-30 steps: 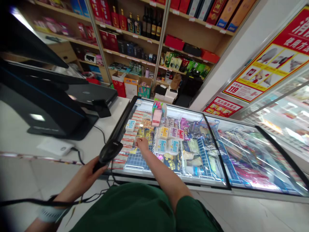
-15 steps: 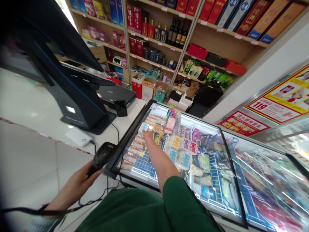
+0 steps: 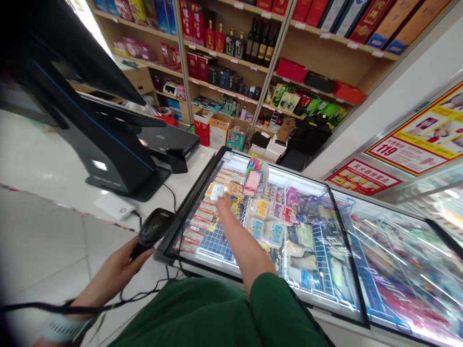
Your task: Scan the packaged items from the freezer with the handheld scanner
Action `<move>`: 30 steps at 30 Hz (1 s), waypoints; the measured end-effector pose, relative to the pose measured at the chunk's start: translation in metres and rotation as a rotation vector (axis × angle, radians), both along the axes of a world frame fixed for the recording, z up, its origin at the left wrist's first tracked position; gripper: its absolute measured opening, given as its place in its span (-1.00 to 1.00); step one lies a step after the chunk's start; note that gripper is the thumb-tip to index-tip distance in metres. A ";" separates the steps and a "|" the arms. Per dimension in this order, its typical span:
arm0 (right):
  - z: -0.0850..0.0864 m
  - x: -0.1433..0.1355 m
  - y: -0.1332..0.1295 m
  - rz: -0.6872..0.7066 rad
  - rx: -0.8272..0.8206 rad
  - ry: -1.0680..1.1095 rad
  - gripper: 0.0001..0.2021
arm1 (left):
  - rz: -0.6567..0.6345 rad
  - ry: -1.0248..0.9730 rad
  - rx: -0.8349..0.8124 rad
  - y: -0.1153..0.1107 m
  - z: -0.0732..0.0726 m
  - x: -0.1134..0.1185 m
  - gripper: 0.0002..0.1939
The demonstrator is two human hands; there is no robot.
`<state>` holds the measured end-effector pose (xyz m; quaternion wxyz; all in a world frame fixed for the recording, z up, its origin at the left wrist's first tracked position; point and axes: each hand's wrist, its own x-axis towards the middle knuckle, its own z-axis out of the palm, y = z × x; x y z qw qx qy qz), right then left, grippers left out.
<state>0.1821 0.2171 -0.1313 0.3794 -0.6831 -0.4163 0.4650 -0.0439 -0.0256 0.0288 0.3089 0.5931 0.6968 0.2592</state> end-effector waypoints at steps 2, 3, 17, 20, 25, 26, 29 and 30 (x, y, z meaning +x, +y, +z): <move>0.003 0.001 -0.011 -0.023 -0.025 0.006 -0.88 | -0.019 -0.001 0.000 0.000 0.000 0.003 -0.48; 0.005 0.001 -0.019 -0.024 -0.030 0.013 -0.87 | -0.034 -0.003 0.000 0.001 0.000 0.004 -0.49; 0.064 0.048 -0.130 0.116 0.279 0.103 -0.81 | -0.339 -0.030 -0.025 0.020 -0.013 0.041 -0.45; 0.068 0.059 -0.145 0.102 0.309 0.075 -0.81 | -0.403 -0.023 -0.033 0.026 -0.013 0.051 -0.46; 0.071 0.070 -0.163 0.071 0.334 0.044 -0.81 | -0.461 -0.005 -0.024 0.033 -0.012 0.065 -0.46; 0.071 0.071 -0.166 0.063 0.330 0.057 -0.80 | -0.464 -0.001 -0.023 0.034 -0.013 0.067 -0.46; 0.072 0.076 -0.174 -0.005 0.278 0.174 -0.76 | -0.480 0.009 -0.043 0.036 -0.014 0.072 -0.46; 0.071 0.080 -0.177 -0.044 0.255 0.230 -0.73 | -0.484 0.010 -0.050 0.036 -0.015 0.073 -0.46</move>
